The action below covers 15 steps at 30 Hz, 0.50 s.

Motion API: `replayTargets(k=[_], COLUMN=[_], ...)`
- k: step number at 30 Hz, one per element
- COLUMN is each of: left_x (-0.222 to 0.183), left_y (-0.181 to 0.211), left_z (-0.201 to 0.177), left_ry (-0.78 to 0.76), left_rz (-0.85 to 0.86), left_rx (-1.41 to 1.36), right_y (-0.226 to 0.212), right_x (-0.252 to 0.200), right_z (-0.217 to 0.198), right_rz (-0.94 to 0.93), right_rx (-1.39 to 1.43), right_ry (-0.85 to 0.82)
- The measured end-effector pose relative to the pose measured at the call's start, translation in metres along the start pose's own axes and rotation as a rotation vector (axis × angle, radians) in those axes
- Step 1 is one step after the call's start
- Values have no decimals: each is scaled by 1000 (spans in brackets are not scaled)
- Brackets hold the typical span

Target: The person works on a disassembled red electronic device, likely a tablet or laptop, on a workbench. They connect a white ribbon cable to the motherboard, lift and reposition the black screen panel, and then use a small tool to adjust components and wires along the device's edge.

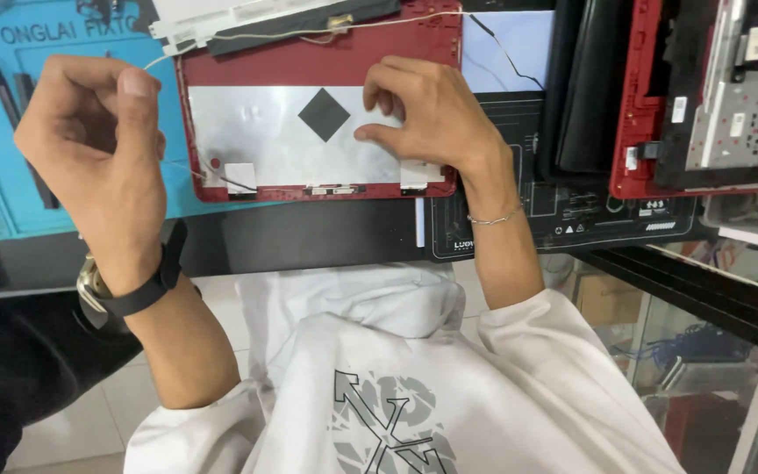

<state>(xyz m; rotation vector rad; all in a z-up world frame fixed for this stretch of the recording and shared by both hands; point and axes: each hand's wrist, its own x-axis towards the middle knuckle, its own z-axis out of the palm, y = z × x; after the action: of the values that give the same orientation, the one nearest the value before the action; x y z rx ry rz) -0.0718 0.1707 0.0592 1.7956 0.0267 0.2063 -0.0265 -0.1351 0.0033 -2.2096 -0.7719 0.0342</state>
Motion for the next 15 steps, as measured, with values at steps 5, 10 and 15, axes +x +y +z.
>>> replayTargets(k=[5,10,15], left_x=[-18,-22,-22], left_y=[-4,9,-14], left_z=[-15,-16,-30], left_ry=[49,126,139], left_rz=[6,-7,-68], left_rx=[125,124,-120], right_y=[0,-2,1], right_x=[4,5,1], right_z=[-1,-2,0], right_rz=[89,166,123], right_rx=[5,-26,-37], right_ry=[-50,-86,-52])
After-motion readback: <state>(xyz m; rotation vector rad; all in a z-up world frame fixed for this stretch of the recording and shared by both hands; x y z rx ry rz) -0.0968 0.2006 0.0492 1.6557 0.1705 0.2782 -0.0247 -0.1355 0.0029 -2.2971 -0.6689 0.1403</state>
